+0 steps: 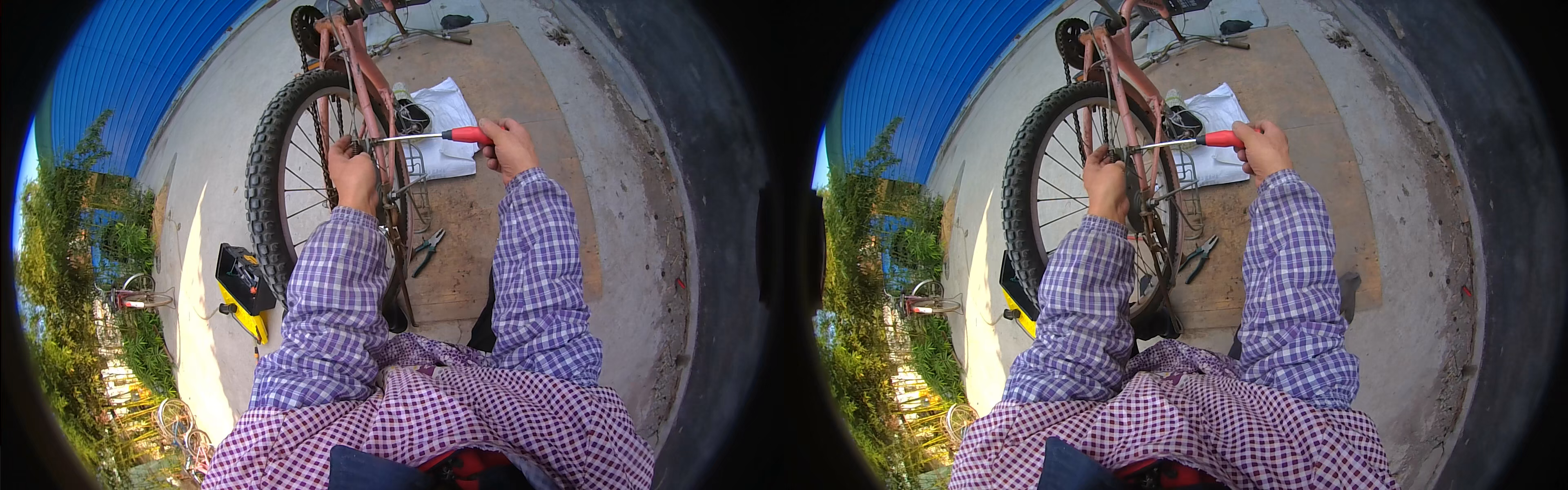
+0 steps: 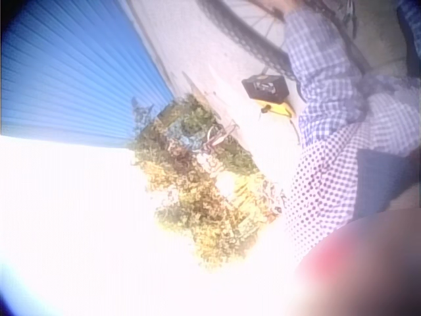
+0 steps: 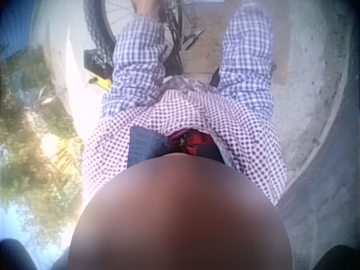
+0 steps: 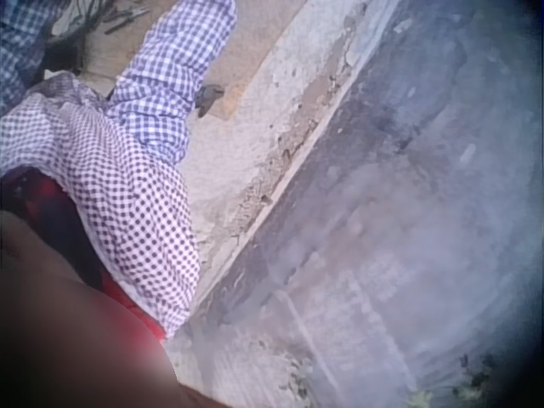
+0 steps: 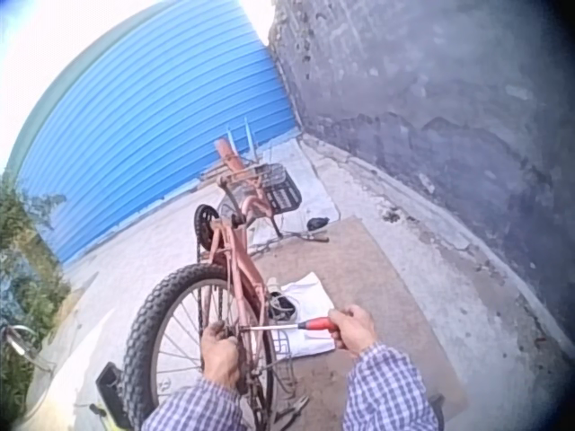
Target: The person adjusts the rear brake assembly on a bicycle using a screwdriver and wrench. They tighten screws on the brake arm and adjust the brake cable tension, then spin the wheel to test the brake function.
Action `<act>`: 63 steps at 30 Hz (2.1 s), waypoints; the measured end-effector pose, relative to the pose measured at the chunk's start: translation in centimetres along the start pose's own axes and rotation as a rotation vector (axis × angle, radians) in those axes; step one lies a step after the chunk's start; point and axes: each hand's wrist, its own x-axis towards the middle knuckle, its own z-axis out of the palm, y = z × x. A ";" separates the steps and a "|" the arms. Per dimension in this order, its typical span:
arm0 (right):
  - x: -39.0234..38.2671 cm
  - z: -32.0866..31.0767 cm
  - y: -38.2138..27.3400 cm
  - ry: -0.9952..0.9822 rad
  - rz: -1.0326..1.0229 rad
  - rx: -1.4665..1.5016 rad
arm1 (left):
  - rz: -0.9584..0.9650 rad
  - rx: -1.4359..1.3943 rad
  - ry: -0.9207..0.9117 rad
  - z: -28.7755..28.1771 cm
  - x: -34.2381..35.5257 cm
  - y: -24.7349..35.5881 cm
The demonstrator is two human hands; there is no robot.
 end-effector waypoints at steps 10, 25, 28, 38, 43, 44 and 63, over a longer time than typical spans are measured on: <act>0.0 0.7 2.6 -0.082 0.059 0.017 | 0.094 0.137 0.025 -2.1 0.3 -2.7; -2.8 3.9 5.6 -0.563 0.273 -0.231 | 0.018 0.026 0.006 -7.5 2.1 -0.6; -3.3 9.7 6.8 -0.529 0.223 -0.007 | 0.126 0.127 0.018 -10.1 4.1 0.8; 1.9 27.3 1.6 -0.496 0.177 0.658 | 0.119 -0.092 -0.002 -9.6 9.3 9.0; 5.8 28.3 2.4 -0.545 0.339 0.785 | 0.070 -0.044 -0.012 -7.3 12.8 6.7; 6.6 28.4 2.9 -0.551 0.367 0.766 | 0.080 -0.009 -0.006 -6.9 13.4 5.8; 4.5 23.5 8.7 -0.622 0.348 0.965 | 0.084 0.126 -0.038 -6.4 4.2 2.3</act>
